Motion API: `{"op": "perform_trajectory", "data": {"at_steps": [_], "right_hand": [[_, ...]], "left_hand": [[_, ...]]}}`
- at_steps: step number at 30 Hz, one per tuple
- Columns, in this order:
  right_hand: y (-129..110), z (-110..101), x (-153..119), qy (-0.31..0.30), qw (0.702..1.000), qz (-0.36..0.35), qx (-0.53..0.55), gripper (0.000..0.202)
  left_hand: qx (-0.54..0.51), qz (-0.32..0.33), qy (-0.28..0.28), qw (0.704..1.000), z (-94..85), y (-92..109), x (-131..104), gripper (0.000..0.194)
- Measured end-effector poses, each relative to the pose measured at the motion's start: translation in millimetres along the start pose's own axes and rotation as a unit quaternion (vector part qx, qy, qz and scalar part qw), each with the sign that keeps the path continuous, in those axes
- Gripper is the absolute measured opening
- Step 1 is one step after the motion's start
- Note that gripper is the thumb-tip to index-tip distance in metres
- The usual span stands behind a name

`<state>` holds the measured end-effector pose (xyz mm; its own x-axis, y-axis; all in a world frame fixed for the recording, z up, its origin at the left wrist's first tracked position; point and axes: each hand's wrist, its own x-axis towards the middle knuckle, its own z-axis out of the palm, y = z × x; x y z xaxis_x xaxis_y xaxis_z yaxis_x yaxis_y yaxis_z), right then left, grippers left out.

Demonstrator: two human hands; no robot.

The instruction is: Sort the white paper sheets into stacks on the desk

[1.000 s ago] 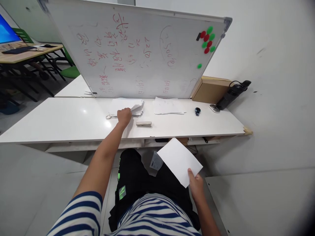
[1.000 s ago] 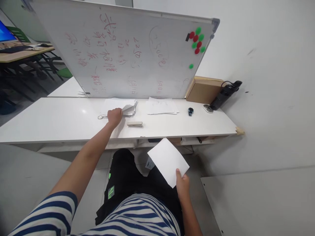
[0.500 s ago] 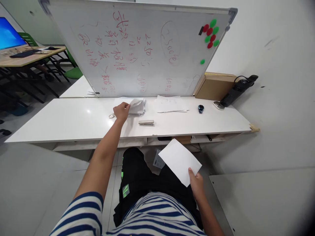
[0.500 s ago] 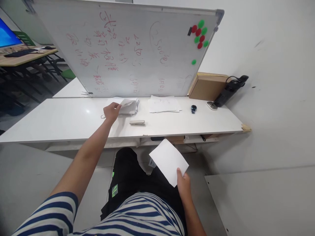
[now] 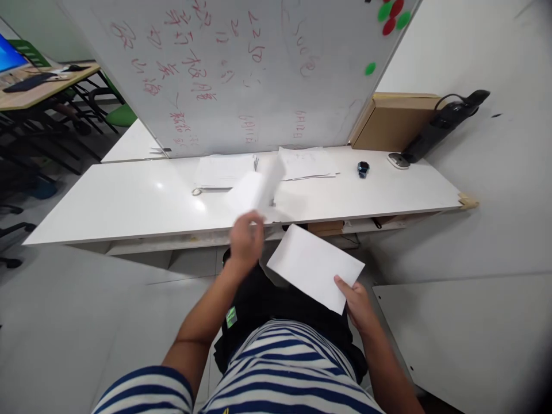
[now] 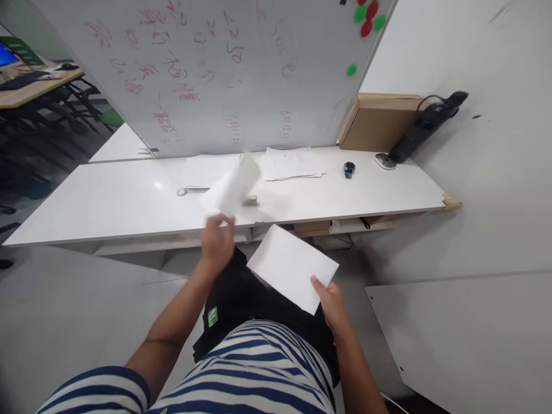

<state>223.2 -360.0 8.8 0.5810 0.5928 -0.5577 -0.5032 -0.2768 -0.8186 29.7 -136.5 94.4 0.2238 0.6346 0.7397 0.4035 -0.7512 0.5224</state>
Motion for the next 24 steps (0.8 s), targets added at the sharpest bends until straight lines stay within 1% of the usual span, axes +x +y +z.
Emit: {"op": "perform_trajectory", "data": {"at_steps": [1,2,3,4,5,7,9,14,17,21,23,24], "right_hand": [[-5,6,-1,-0.012,1.000,-0.005,0.018,0.045],[-10,12,-1,-0.028,0.999,-0.009,0.035,0.046],[-14,17,-1,-0.047,0.998,-0.010,0.051,0.047],[-16,23,-1,-0.065,0.996,-0.009,0.065,0.047],[-18,28,-1,-0.082,0.994,-0.004,0.078,0.046],[-18,35,0,-0.104,0.990,0.007,0.097,0.043],[-14,40,1,-0.116,0.987,0.010,0.109,0.041],[-6,48,3,-0.131,0.982,0.002,0.134,0.040],[-8,50,1,-0.135,0.981,-0.017,0.135,0.039],[-15,51,-5,-0.138,0.981,-0.037,0.132,0.040],[-17,51,-7,-0.140,0.980,-0.036,0.135,0.041],[-18,51,-8,-0.131,0.982,-0.035,0.134,0.041]], "left_hand": [[-0.002,0.098,-0.085,0.992,1.1,18,-22,0.013],[0.001,0.159,-0.140,0.977,2.8,32,-42,0.015],[0.001,0.195,-0.177,0.965,4.8,42,-59,0.013],[0.004,0.213,-0.206,0.955,6.6,49,-73,0.012],[0.009,0.217,-0.228,0.949,7.9,52,-84,0.012],[0.021,0.204,-0.264,0.943,7.9,54,-97,0.013],[0.028,0.190,-0.282,0.940,4.4,53,-102,0.014],[0.016,0.201,-0.283,0.938,-9.3,55,-97,0.014],[0.007,0.206,-0.300,0.932,-14.6,59,-94,0.013],[-0.001,0.197,-0.316,0.928,-15.8,63,-95,0.014],[-0.001,0.199,-0.323,0.925,-14.4,63,-95,0.022],[0.002,0.205,-0.328,0.922,-13.3,63,-96,0.029]]}}
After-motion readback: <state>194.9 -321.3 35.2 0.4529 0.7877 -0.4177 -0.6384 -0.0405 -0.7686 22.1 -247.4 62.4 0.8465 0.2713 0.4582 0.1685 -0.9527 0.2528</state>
